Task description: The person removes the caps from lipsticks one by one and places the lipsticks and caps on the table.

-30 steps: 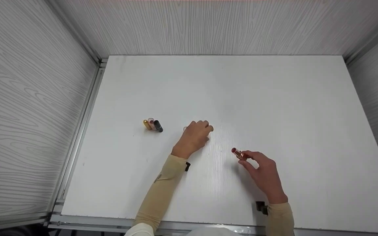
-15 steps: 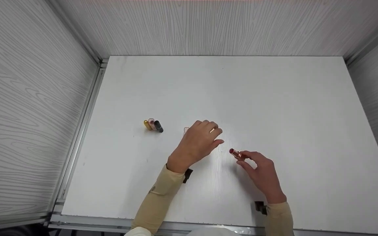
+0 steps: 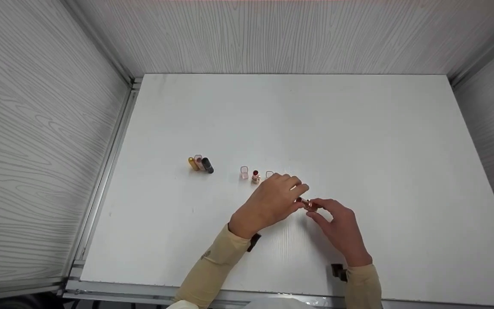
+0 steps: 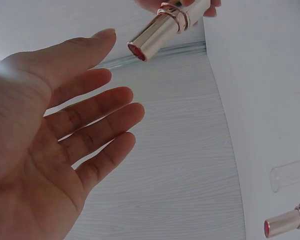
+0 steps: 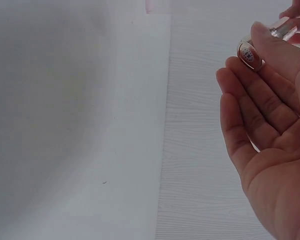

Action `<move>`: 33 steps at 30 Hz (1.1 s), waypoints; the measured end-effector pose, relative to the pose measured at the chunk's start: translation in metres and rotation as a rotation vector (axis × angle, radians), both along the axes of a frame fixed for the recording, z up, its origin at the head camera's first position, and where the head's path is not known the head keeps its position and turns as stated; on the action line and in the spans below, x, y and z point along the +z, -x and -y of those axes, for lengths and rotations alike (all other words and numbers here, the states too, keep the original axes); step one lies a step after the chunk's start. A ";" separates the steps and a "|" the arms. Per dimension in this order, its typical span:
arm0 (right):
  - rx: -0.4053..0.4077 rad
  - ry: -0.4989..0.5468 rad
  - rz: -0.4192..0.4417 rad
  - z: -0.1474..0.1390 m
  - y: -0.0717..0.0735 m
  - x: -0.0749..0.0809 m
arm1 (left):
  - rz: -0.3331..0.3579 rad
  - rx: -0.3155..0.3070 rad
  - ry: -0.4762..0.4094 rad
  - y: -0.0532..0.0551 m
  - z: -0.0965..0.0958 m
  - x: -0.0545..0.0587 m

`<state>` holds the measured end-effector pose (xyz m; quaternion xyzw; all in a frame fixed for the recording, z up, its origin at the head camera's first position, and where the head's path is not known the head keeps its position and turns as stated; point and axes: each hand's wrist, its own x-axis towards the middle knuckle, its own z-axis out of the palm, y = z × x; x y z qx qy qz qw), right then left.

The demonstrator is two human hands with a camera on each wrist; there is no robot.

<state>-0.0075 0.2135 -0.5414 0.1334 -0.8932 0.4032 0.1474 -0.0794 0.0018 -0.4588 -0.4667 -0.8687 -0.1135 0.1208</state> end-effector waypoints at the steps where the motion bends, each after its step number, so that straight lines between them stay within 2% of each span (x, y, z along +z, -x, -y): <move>1: 0.003 0.001 0.003 0.000 0.000 0.000 | 0.007 -0.005 0.012 -0.001 -0.001 -0.001; 6: 0.008 -0.007 0.022 0.000 -0.001 -0.001 | 0.022 -0.028 0.060 -0.004 -0.004 -0.007; 13: 0.012 -0.013 0.005 -0.001 -0.002 -0.002 | 0.018 -0.031 0.096 -0.005 -0.005 -0.011; 21: 0.009 -0.013 -0.031 -0.002 -0.001 -0.005 | 0.023 -0.049 0.027 -0.005 -0.005 -0.011; 28: -0.034 -0.031 -0.016 -0.002 -0.001 -0.002 | 0.022 -0.059 -0.068 0.000 -0.004 -0.013; 33: -0.067 -0.021 0.009 -0.003 -0.001 0.000 | 0.031 -0.036 -0.064 0.005 0.000 -0.012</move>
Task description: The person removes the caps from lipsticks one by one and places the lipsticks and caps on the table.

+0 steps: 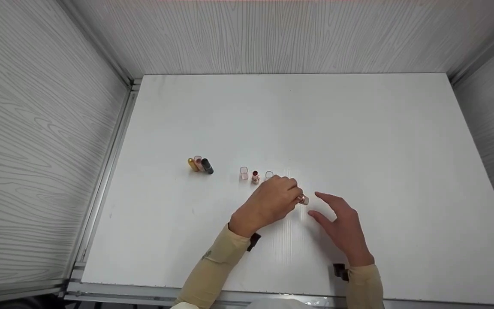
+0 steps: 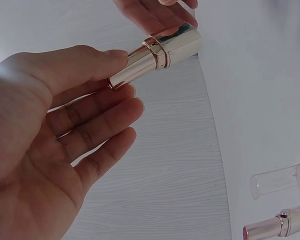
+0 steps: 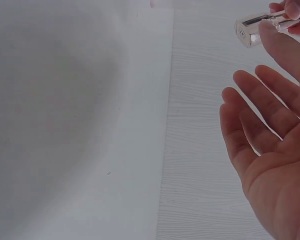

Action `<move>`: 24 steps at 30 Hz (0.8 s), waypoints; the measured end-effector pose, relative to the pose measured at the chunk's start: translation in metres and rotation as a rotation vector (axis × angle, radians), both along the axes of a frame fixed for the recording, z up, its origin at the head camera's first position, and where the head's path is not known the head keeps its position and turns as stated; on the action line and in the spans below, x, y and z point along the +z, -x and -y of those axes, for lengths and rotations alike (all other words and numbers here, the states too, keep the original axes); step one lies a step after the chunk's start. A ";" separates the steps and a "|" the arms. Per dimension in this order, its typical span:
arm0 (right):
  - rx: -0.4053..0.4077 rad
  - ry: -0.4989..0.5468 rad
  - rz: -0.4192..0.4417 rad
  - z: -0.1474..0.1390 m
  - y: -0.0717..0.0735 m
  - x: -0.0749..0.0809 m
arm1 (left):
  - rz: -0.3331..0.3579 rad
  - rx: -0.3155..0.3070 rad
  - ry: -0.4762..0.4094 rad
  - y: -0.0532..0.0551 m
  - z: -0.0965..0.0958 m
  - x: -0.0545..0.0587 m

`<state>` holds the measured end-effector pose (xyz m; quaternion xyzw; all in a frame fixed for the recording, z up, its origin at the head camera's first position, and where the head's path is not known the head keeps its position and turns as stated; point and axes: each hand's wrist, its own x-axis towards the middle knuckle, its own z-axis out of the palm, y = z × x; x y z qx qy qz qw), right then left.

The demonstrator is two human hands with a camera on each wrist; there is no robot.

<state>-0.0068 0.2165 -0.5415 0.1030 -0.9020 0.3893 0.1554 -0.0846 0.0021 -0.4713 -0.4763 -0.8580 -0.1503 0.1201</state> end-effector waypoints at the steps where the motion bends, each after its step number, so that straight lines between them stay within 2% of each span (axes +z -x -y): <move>1: -0.004 0.001 0.002 0.000 0.000 0.000 | 0.000 0.006 0.003 0.001 0.001 0.000; 8: -0.024 0.022 0.021 -0.002 -0.001 -0.001 | 0.001 0.063 0.020 0.017 0.005 -0.005; 15: -0.018 0.023 0.010 -0.003 -0.001 -0.001 | 0.012 0.135 0.076 0.039 0.008 -0.017; 24: -0.049 0.027 0.029 -0.006 -0.003 -0.002 | 0.072 0.200 0.136 0.061 0.009 -0.033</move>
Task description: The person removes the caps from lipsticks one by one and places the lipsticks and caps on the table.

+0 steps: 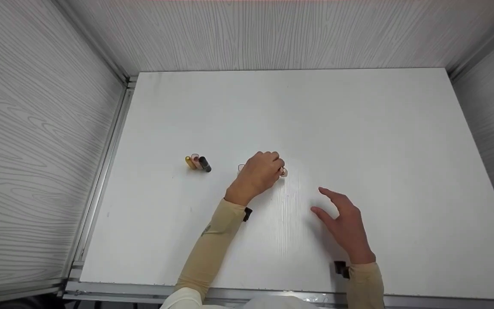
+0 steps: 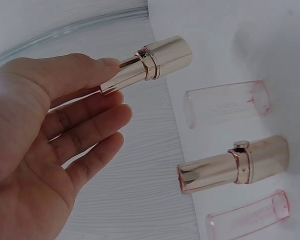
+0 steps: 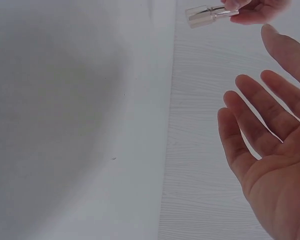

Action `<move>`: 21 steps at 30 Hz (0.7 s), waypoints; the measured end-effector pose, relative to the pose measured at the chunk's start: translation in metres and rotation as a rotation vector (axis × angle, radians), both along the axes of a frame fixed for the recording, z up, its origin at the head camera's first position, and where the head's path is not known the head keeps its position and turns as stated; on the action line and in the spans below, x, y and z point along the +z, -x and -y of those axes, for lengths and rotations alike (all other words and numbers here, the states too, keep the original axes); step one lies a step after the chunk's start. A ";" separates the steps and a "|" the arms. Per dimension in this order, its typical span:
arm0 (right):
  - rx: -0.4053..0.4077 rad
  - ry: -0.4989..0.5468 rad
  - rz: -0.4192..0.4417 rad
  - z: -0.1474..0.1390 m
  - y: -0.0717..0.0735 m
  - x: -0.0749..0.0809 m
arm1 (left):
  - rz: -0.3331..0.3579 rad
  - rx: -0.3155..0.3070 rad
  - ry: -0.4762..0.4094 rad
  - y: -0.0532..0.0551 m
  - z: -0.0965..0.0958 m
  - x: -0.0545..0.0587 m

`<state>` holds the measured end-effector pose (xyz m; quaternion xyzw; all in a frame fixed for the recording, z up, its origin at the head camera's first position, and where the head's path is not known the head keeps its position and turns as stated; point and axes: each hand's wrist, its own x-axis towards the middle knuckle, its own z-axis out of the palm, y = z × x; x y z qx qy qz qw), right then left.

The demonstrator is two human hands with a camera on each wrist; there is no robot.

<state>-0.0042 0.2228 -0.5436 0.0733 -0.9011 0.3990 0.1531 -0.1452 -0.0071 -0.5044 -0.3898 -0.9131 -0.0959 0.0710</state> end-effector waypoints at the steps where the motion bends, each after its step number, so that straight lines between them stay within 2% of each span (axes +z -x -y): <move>1: -0.003 0.002 0.004 0.000 0.000 0.000 | 0.011 0.007 0.009 0.002 0.000 -0.002; 6: 0.006 0.012 0.008 -0.001 0.000 -0.002 | 0.060 0.036 0.069 0.007 -0.003 -0.010; 13: 0.018 0.019 -0.021 -0.003 -0.001 -0.006 | 0.075 0.060 0.203 0.010 -0.008 -0.019; 17: 0.019 0.020 -0.017 -0.004 -0.002 -0.006 | 0.120 0.065 0.218 0.012 -0.011 -0.021; 21: 0.016 0.008 -0.011 -0.004 -0.001 -0.006 | 0.139 0.067 0.194 0.014 -0.012 -0.022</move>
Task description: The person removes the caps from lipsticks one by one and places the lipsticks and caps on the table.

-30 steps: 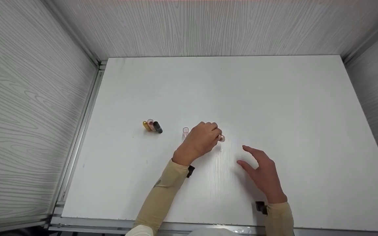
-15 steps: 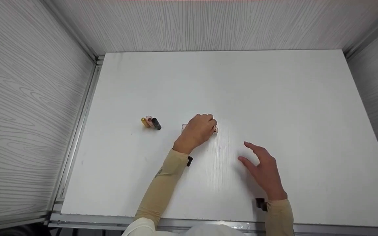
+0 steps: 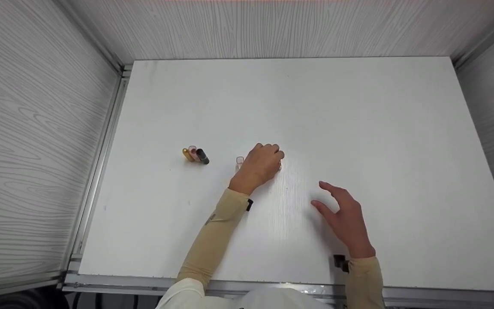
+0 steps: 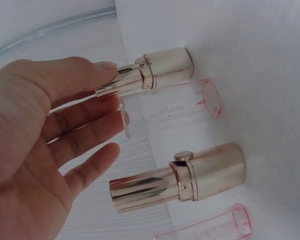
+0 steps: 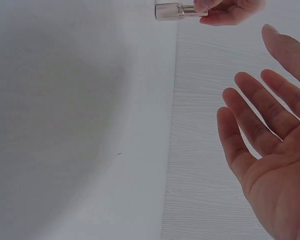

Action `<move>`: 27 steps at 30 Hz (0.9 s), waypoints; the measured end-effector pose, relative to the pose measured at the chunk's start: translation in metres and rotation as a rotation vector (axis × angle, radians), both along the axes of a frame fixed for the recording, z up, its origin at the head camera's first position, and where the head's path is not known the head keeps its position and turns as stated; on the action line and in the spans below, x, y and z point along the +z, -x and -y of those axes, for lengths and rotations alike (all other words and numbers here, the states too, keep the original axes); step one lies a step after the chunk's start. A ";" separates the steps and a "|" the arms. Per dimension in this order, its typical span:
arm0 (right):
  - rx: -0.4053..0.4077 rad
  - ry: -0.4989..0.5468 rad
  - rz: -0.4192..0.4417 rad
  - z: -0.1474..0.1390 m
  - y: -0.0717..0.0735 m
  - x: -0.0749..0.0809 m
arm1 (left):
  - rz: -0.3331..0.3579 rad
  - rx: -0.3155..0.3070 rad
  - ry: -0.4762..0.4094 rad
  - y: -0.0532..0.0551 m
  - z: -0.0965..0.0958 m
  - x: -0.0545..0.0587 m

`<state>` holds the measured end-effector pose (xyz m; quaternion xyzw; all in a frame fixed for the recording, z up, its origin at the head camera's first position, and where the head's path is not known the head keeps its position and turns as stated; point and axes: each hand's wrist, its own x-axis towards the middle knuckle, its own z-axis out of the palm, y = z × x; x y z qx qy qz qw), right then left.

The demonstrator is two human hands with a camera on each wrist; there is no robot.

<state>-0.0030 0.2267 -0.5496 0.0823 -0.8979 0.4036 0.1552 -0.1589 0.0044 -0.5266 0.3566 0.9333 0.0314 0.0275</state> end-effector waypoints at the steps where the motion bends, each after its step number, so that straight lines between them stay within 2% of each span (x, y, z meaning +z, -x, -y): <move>1: 0.000 -0.002 -0.001 0.000 0.000 0.000 | 0.004 0.002 -0.012 0.000 0.000 -0.001; 9: 0.013 0.022 -0.014 0.001 -0.001 0.000 | 0.038 0.011 -0.032 0.001 -0.001 -0.007; 17: 0.010 0.009 0.011 0.001 0.002 0.007 | 0.040 0.041 -0.060 0.002 0.010 0.009; 22: 0.019 0.008 0.024 0.003 0.002 0.009 | 0.030 0.074 -0.057 -0.002 0.021 0.018; 27: 0.026 0.014 0.044 0.005 0.000 0.008 | 0.017 0.081 -0.096 -0.008 0.035 0.024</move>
